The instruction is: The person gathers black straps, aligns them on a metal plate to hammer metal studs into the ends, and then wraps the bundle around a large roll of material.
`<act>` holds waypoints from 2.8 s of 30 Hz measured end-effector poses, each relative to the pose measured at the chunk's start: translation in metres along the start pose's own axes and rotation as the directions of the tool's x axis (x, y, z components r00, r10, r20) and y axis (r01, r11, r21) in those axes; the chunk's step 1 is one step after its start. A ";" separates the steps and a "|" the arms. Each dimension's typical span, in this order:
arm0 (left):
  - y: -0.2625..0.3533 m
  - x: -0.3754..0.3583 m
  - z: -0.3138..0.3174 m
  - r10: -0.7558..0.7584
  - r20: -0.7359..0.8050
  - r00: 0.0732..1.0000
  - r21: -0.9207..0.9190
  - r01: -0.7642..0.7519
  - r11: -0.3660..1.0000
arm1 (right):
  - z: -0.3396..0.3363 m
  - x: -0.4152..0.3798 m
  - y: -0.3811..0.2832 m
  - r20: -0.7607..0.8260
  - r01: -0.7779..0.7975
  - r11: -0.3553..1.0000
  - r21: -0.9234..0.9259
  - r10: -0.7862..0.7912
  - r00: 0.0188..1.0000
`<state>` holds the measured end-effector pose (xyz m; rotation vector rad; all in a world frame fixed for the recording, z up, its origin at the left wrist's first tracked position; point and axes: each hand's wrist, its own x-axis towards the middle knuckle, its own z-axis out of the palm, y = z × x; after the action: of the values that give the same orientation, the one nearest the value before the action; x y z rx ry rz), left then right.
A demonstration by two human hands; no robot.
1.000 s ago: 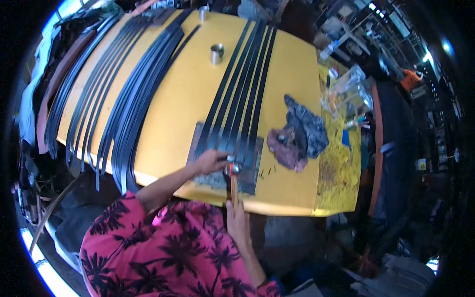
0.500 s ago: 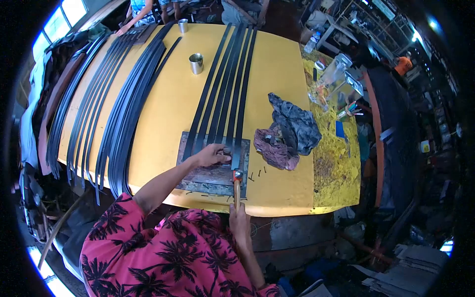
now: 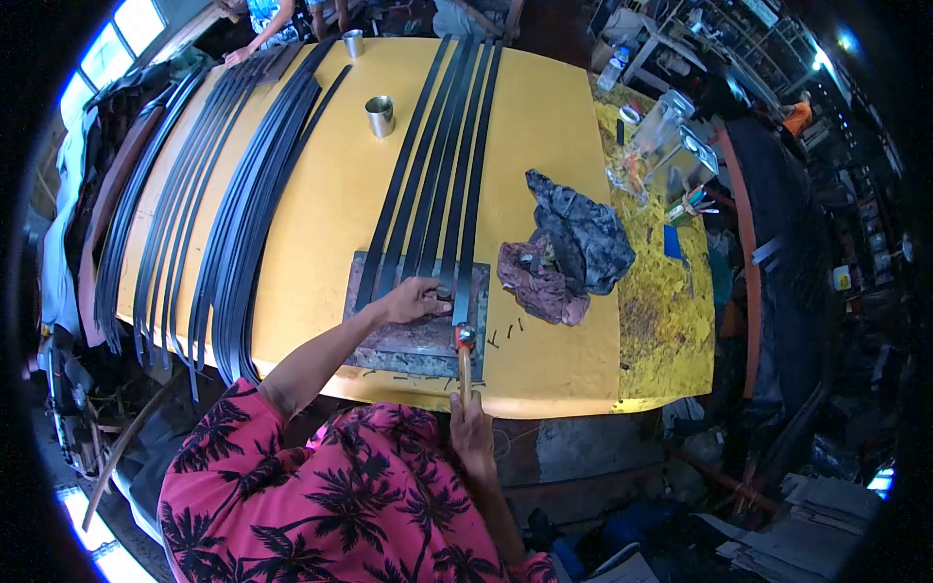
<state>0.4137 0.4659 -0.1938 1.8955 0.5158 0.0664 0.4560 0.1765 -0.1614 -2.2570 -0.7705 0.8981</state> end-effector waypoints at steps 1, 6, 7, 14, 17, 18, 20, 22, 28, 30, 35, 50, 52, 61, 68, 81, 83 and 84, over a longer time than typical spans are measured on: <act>-0.001 0.000 0.000 -0.008 0.002 1.000 0.012 0.008 1.000 | 0.000 0.000 0.000 0.010 -0.006 1.000 -0.002 0.006 1.000; 0.000 0.001 0.000 0.024 -0.014 1.000 0.062 -0.023 0.998 | -0.002 -0.001 -0.004 0.018 -0.008 1.000 0.003 0.008 1.000; -0.001 0.001 0.000 0.032 -0.006 0.999 0.098 -0.031 0.995 | -0.003 -0.002 -0.006 0.024 -0.013 1.000 0.012 0.013 1.000; -0.002 -0.004 0.003 0.086 -0.050 0.995 0.032 -0.084 0.996 | -0.005 -0.002 -0.013 0.033 -0.044 0.999 -0.014 0.044 0.998; -0.002 -0.002 0.003 0.072 -0.044 0.996 0.039 -0.071 0.997 | -0.006 -0.003 -0.016 0.038 -0.054 0.998 -0.012 0.054 0.998; -0.002 -0.002 0.002 0.043 -0.027 0.999 0.015 -0.043 0.999 | -0.006 -0.003 -0.018 0.037 -0.066 0.998 -0.009 0.066 0.997; -0.001 -0.002 0.001 0.013 -0.009 1.000 -0.008 -0.013 1.000 | -0.006 -0.004 -0.019 0.037 -0.079 0.997 -0.006 0.079 0.996; -0.001 -0.001 0.001 0.008 -0.008 1.000 0.000 -0.008 1.000 | -0.004 -0.004 -0.017 0.017 -0.054 0.998 -0.019 0.055 0.998; -0.003 0.001 0.001 0.065 -0.024 0.998 -0.025 -0.066 0.998 | 0.000 0.000 -0.006 0.016 -0.032 0.999 -0.026 0.033 0.999; -0.002 0.001 0.001 0.056 -0.017 0.998 -0.032 -0.057 0.998 | -0.001 -0.001 -0.008 0.015 -0.032 0.999 -0.016 0.032 0.999; -0.002 0.001 0.001 0.050 -0.012 0.999 -0.031 -0.050 0.998 | 0.002 0.001 0.002 0.003 0.004 1.000 -0.029 -0.004 1.000; 0.007 -0.020 0.007 0.110 -0.060 0.992 0.083 -0.104 0.991 | -0.004 -0.003 -0.006 0.004 -0.007 1.000 -0.019 0.007 1.000; -0.004 -0.022 0.014 0.154 -0.090 0.984 0.092 -0.145 0.985 | -0.009 -0.005 -0.022 -0.129 0.073 0.997 -0.027 -0.075 0.989; -0.014 -0.029 0.023 0.209 -0.125 0.970 0.147 -0.190 0.971 | -0.118 -0.048 -0.188 -0.673 0.886 0.349 0.305 -0.579 0.460; -0.027 -0.024 0.027 0.248 -0.059 0.967 0.157 -0.236 0.959 | -0.006 -0.012 -0.048 -0.070 0.057 0.984 -0.166 -0.069 0.995; 0.010 0.003 0.037 -0.015 -0.002 1.000 -0.294 0.014 0.956 | -0.031 -0.030 -0.005 -0.117 -0.108 0.994 0.015 0.109 0.987; 0.008 0.012 0.036 0.036 -0.019 0.999 -0.068 -0.037 0.997 | -0.031 -0.028 0.001 -0.068 -0.106 0.994 0.034 0.109 0.992; 0.007 0.012 0.037 0.033 -0.014 0.999 -0.062 -0.034 0.998 | -0.030 -0.027 0.004 -0.054 -0.109 0.994 -0.012 0.108 0.993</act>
<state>0.4376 0.4364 -0.2040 1.8443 0.4851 0.1155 0.4632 0.1462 -0.1353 -2.3445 -0.6381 0.8811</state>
